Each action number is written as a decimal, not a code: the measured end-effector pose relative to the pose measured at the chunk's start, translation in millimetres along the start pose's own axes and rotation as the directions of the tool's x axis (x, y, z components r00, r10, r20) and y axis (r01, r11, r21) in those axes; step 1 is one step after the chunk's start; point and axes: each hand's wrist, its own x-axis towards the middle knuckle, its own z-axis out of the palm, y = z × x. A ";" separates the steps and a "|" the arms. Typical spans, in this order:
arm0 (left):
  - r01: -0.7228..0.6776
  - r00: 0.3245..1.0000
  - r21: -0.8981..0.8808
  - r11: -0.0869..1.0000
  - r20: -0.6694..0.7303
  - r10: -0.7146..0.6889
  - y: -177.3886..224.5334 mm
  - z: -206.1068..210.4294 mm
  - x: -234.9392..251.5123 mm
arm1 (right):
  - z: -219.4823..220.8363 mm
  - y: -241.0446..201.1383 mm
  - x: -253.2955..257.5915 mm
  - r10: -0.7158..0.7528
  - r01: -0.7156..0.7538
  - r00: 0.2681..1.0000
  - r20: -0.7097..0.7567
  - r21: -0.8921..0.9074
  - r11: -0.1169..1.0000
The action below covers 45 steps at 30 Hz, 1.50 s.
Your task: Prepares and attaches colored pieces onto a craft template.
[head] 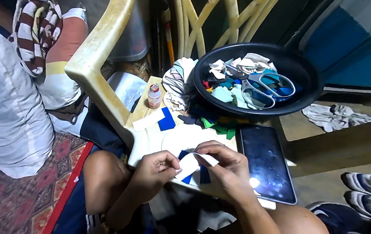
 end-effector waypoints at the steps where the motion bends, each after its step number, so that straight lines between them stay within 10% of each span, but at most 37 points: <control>1: 0.005 1.000 0.027 1.000 0.001 -0.005 -0.8 -2.9 -2.0 | 0.2 1.5 0.0 0.009 -0.008 1.000 0.013 -0.046 0.999; 20: 0.176 0.976 0.378 0.909 -0.188 -0.111 -12.0 7.5 -9.2 | 4.4 26.8 3.5 -0.015 -0.002 0.999 -0.035 -0.454 0.891; 45: 0.122 0.974 0.440 0.889 -0.223 -0.023 -15.1 3.3 -8.1 | 5.1 31.4 4.9 -0.037 0.028 0.999 -0.005 -0.534 0.845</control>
